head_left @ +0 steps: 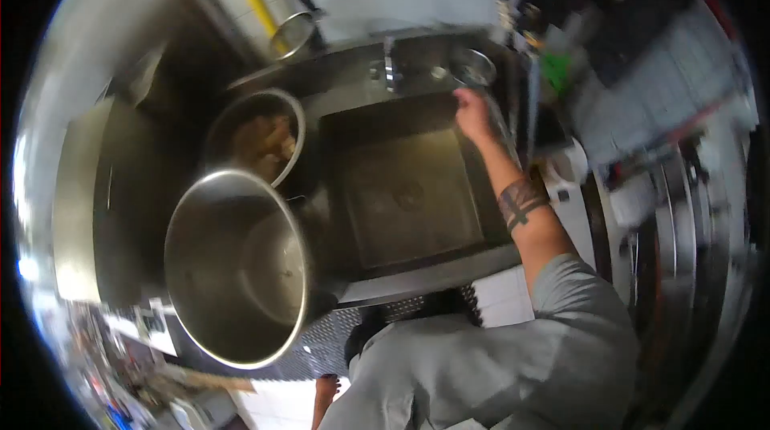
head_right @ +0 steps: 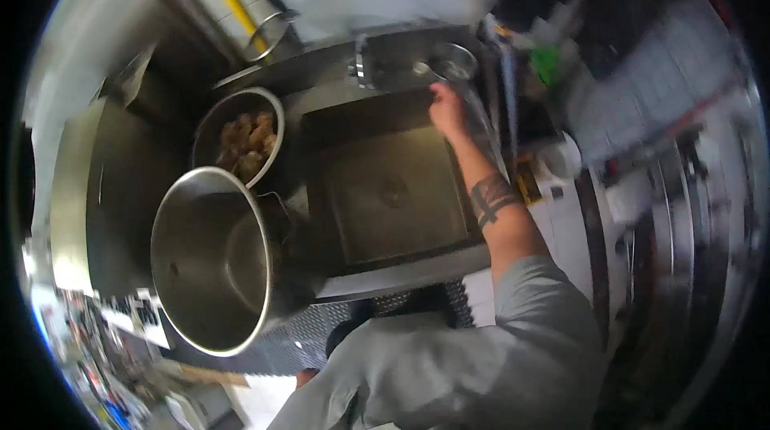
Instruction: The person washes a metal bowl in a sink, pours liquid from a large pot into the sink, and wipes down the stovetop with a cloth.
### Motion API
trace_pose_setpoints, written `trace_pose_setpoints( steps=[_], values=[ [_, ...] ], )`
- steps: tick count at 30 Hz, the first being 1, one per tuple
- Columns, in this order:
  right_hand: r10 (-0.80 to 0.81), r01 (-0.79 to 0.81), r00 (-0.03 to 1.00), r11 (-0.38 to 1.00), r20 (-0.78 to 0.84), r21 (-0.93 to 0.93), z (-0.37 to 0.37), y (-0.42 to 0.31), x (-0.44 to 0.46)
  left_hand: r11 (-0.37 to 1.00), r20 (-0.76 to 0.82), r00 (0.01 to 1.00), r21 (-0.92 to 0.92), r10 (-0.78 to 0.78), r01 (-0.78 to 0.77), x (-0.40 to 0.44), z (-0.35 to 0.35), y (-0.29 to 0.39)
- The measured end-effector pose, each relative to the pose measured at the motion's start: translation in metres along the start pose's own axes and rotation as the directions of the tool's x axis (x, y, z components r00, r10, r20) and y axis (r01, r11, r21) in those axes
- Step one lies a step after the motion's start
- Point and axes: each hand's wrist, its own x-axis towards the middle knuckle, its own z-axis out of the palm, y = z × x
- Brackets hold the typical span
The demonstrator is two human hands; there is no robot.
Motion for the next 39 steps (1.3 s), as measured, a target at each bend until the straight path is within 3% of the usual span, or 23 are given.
trace_pose_setpoints(
  steps=[3, 4, 5, 6, 7, 10, 11, 12, 13, 15, 16, 17, 18, 21, 22, 23, 27, 29, 31, 34, 36, 37, 39],
  values=[
    [-0.001, 0.021, 0.997, 0.964, 0.076, -0.265, 0.022, 0.043, 0.099, 0.997, -0.007, 0.998, 0.037, 0.07, -0.07, -0.065, 0.053, -0.023],
    [0.057, 0.047, 0.963, 0.927, 0.263, -0.371, 0.032, 0.07, 0.135, 0.985, -0.039, 0.994, -0.146, -0.101, 0.094, -0.087, 0.074, -0.022],
    [0.124, 0.268, 0.858, 0.719, 0.498, -0.641, 0.038, 0.086, 0.169, 0.982, -0.101, 0.984, -0.133, -0.146, 0.132, -0.117, 0.095, -0.01],
    [0.171, 0.315, 0.786, 0.716, 0.594, -0.623, 0.055, 0.129, 0.197, 0.98, -0.154, 0.97, -0.106, -0.186, 0.171, -0.145, 0.111, 0.013],
    [-0.252, 0.624, 0.747, 0.587, 0.615, -0.516, 0.07, 0.183, 0.21, 0.976, -0.15, 0.97, -0.134, -0.192, 0.172, -0.16, 0.124, 0.013],
    [-0.237, 0.606, 0.738, 0.644, 0.632, -0.467, 0.089, 0.214, 0.224, 0.959, -0.148, 0.954, -0.156, -0.26, 0.237, -0.187, 0.15, 0.007],
    [0.051, 0.49, 0.767, 0.598, 0.64, -0.635, 0.09, 0.204, 0.224, 0.965, -0.132, 0.958, -0.108, -0.254, 0.241, -0.188, 0.154, 0.0],
    [0.334, 0.385, 0.748, 0.486, 0.574, -0.784, 0.087, 0.19, 0.222, 0.968, -0.111, 0.962, -0.058, -0.25, 0.245, -0.189, 0.158, -0.008],
    [0.345, 0.214, 0.804, 0.592, 0.484, -0.777, 0.076, 0.162, 0.212, 0.97, -0.116, 0.963, -0.066, -0.242, 0.236, -0.187, 0.159, -0.017],
    [0.257, 0.202, 0.86, 0.621, 0.44, -0.757, 0.053, 0.134, 0.204, 0.994, -0.151, 0.984, 0.023, -0.098, 0.103, -0.172, 0.159, -0.036],
    [0.165, 0.183, 0.91, 0.663, 0.381, -0.726, 0.051, 0.122, 0.201, 0.968, -0.237, 0.942, -0.143, -0.237, 0.208, -0.169, 0.162, -0.016],
    [0.176, 0.209, 0.898, 0.637, 0.404, -0.742, 0.058, 0.144, 0.219, 0.977, -0.281, 0.947, -0.187, -0.155, 0.105, -0.166, 0.163, -0.006],
    [0.175, 0.25, 0.88, 0.62, 0.442, -0.743, 0.072, 0.166, 0.235, 0.995, -0.274, 0.956, -0.033, -0.104, 0.098, -0.167, 0.159, 0.011],
    [0.144, -0.027, 0.957, 0.907, 0.251, -0.42, 0.065, 0.167, 0.242, 0.999, -0.304, 0.953, 0.049, 0.011, 0.004, -0.168, 0.159, 0.017],
    [0.041, 0.077, 0.984, 0.786, 0.176, -0.613, 0.072, 0.192, 0.264, 0.991, -0.3, 0.952, 0.136, 0.061, -0.021, -0.165, 0.158, 0.013],
    [0.154, -0.114, 0.987, 0.881, 0.05, -0.459, 0.06, 0.164, 0.253, 0.996, -0.288, 0.956, 0.09, 0.047, -0.022, -0.165, 0.159, 0.011],
    [0.097, -0.165, 0.971, 0.935, -0.22, -0.315, 0.07, 0.204, 0.284, 0.994, -0.307, 0.951, 0.106, 0.035, -0.002, -0.185, 0.149, 0.008],
    [-0.097, 0.019, 0.99, 0.821, -0.107, -0.57, 0.059, 0.196, 0.292, 0.938, -0.268, 0.951, 0.343, 0.157, -0.058, -0.181, 0.144, -0.018],
    [-0.544, 0.374, 0.823, 0.303, 0.163, -0.876, 0.07, 0.231, 0.325, 0.949, -0.283, 0.954, 0.314, 0.103, -0.009, -0.193, 0.139, -0.023],
    [-0.065, -0.007, 0.991, 0.855, -0.121, -0.519, 0.037, 0.142, 0.291, 0.945, -0.251, 0.968, 0.322, 0.018, 0.066, -0.199, 0.134, -0.04],
    [0.217, -0.256, 0.962, 0.929, -0.166, -0.268, 0.021, 0.093, 0.259, 0.981, -0.282, 0.959, 0.183, -0.016, 0.07, -0.189, 0.137, -0.066],
    [0.471, -0.462, 0.849, 0.882, -0.24, 0.098, 0.021, 0.07, 0.245, 0.981, -0.279, 0.96, 0.182, -0.017, 0.07, -0.19, 0.134, -0.072],
    [0.222, -0.201, 0.965, 0.968, -0.139, 0.147, 0.021, 0.09, 0.231, 0.991, -0.271, 0.963, 0.122, -0.015, 0.05, -0.189, 0.131, -0.08]
  ],
)
